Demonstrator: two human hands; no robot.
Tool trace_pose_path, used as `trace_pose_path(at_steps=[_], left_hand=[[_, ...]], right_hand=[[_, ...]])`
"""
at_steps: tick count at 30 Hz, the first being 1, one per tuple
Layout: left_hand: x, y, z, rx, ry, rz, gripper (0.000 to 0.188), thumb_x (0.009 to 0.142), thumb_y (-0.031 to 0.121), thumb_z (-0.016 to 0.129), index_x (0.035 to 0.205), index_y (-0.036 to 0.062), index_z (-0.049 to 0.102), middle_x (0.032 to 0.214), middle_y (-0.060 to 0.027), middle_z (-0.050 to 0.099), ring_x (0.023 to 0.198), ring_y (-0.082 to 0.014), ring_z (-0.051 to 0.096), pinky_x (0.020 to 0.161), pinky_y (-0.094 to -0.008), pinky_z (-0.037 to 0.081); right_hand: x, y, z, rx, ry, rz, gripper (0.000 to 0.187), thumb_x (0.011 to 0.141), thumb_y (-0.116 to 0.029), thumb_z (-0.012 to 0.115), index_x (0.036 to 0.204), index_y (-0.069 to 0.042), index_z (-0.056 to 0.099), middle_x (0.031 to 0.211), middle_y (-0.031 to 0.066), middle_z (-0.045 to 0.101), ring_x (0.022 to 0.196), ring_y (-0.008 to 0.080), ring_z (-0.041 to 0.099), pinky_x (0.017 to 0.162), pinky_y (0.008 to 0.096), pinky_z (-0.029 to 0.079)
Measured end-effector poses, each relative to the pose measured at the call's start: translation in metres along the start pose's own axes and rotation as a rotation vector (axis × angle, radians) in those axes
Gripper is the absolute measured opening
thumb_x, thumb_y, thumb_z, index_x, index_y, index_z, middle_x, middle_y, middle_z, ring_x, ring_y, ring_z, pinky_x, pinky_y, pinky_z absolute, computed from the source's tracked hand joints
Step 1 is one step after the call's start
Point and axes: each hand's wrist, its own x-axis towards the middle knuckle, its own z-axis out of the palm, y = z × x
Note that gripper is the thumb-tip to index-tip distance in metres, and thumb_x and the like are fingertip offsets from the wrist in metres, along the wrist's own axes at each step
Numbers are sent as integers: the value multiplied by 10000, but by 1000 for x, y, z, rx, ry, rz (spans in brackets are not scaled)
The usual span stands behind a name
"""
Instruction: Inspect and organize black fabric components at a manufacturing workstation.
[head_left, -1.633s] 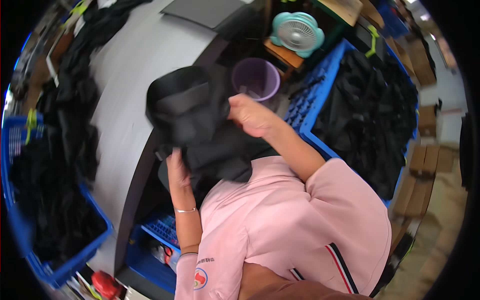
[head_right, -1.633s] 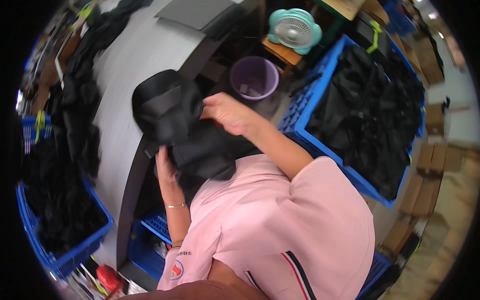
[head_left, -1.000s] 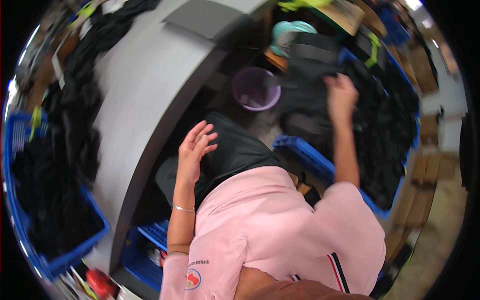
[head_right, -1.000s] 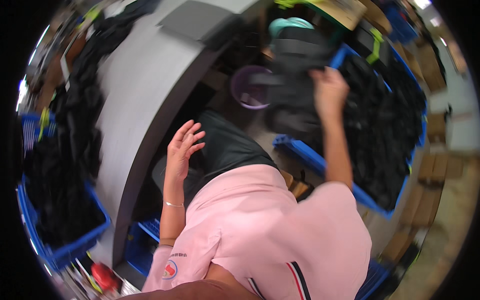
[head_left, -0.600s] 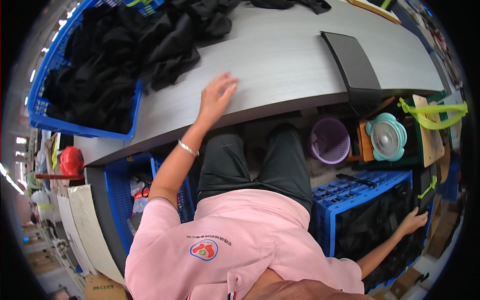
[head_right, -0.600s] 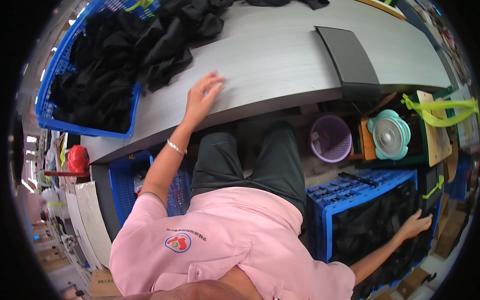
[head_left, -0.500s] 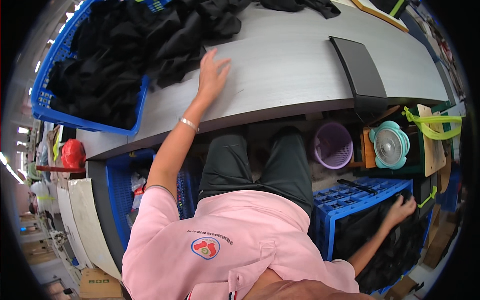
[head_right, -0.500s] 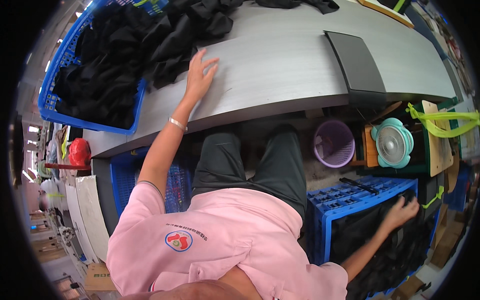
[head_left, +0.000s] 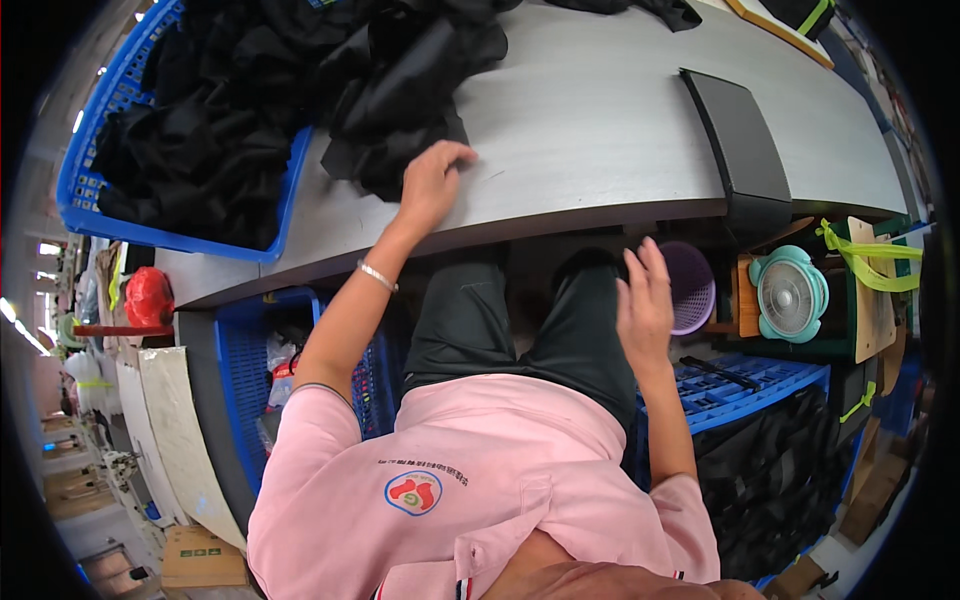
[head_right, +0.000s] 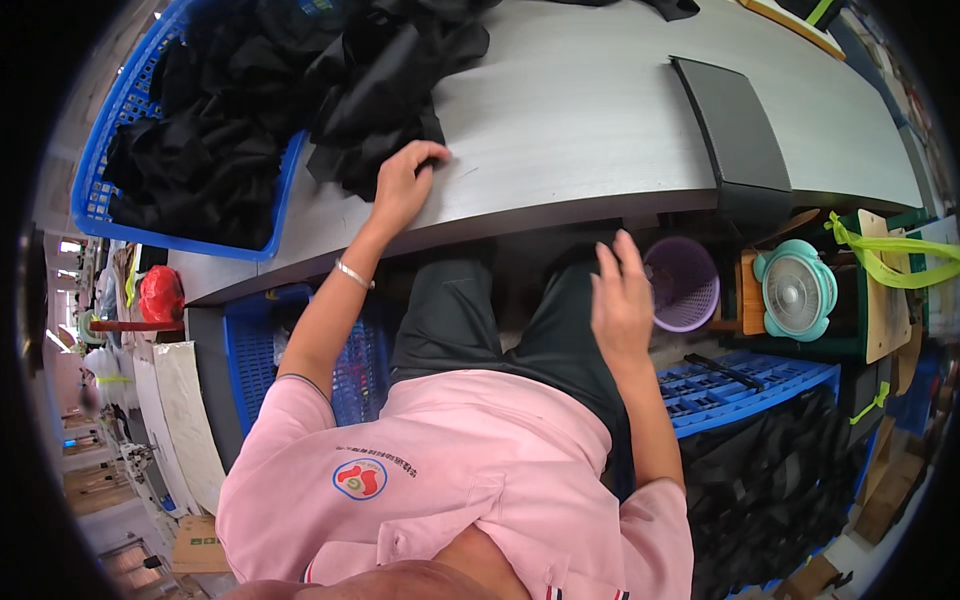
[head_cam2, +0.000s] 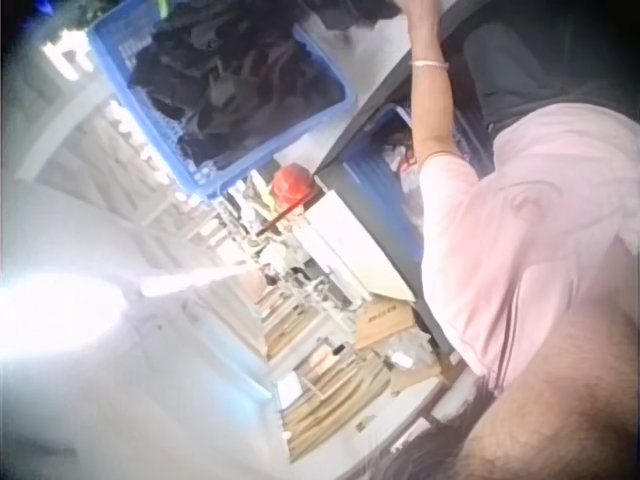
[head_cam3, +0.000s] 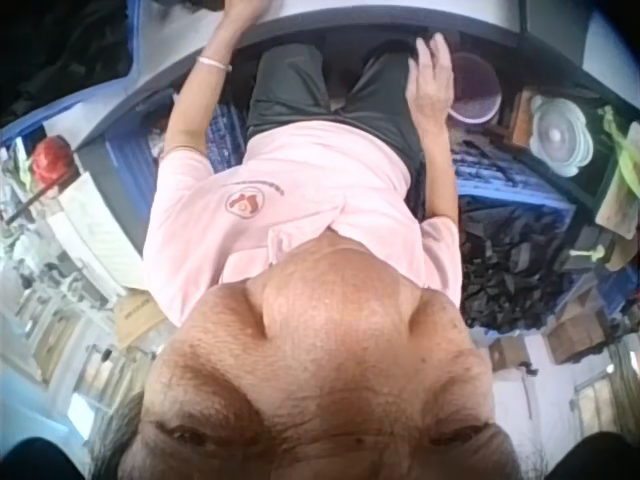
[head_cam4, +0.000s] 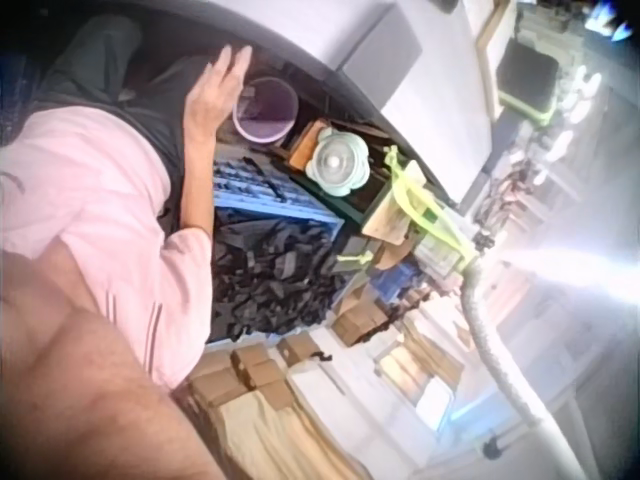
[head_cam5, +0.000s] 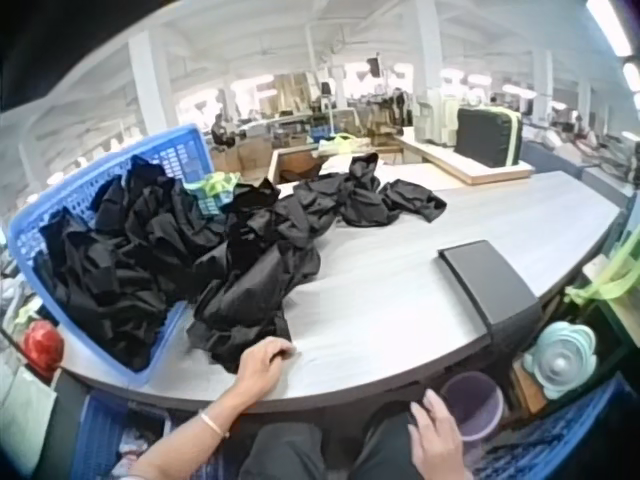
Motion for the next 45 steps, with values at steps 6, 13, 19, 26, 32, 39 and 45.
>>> trace_pose_path(at_steps=[6,13,19,26,32,39,45], left_hand=[[-22,63,-17,-214,39,177,209,825,-40,660,1018,30,702,1104,-81,694,979,-248,678,862,-334,534],[33,-3,-37,469,44,411,447,866,194,706,1307,205,634,1547,-42,406,1487,-305,248,1191,-546,150],[44,-120,-69,805,2,-14,423,943,340,618,1344,204,607,1575,-16,350,1474,-302,266,1171,-608,128],[17,-54,-55,591,330,190,326,899,202,689,1222,159,693,1480,-70,481,1413,-313,370,1161,-553,229],[0,36,-10,-14,62,300,312,874,218,727,1157,92,692,1139,-91,694,1068,-296,613,936,-372,484],[16,51,27,-106,24,-3,179,857,257,736,940,100,755,848,-71,695,814,-282,629,747,-384,499],[3,84,18,-229,202,152,105,876,82,720,973,67,759,874,-45,706,804,-161,649,748,-264,501]], right_hand=[[71,-50,59,175,-93,-320,479,803,-41,706,1271,-42,604,1373,112,552,1211,288,569,947,383,482],[110,-85,120,114,-153,-551,357,732,-87,729,1081,-80,652,1005,36,577,939,219,556,762,373,456],[97,-62,102,232,-126,-328,180,720,-23,716,890,-57,666,885,51,596,878,261,585,770,368,471],[92,-58,36,186,-274,-195,360,750,86,622,1081,-48,669,1035,93,628,992,297,597,926,412,458],[97,-112,-59,687,-162,-465,325,697,-19,660,1016,-64,703,1037,81,685,858,279,634,750,354,501],[95,-154,-137,868,-26,-754,268,757,29,611,1007,-31,688,1041,103,692,896,266,661,770,345,518],[95,-136,-146,725,82,-605,231,808,71,568,999,-2,676,1044,121,698,929,255,685,787,337,533]])
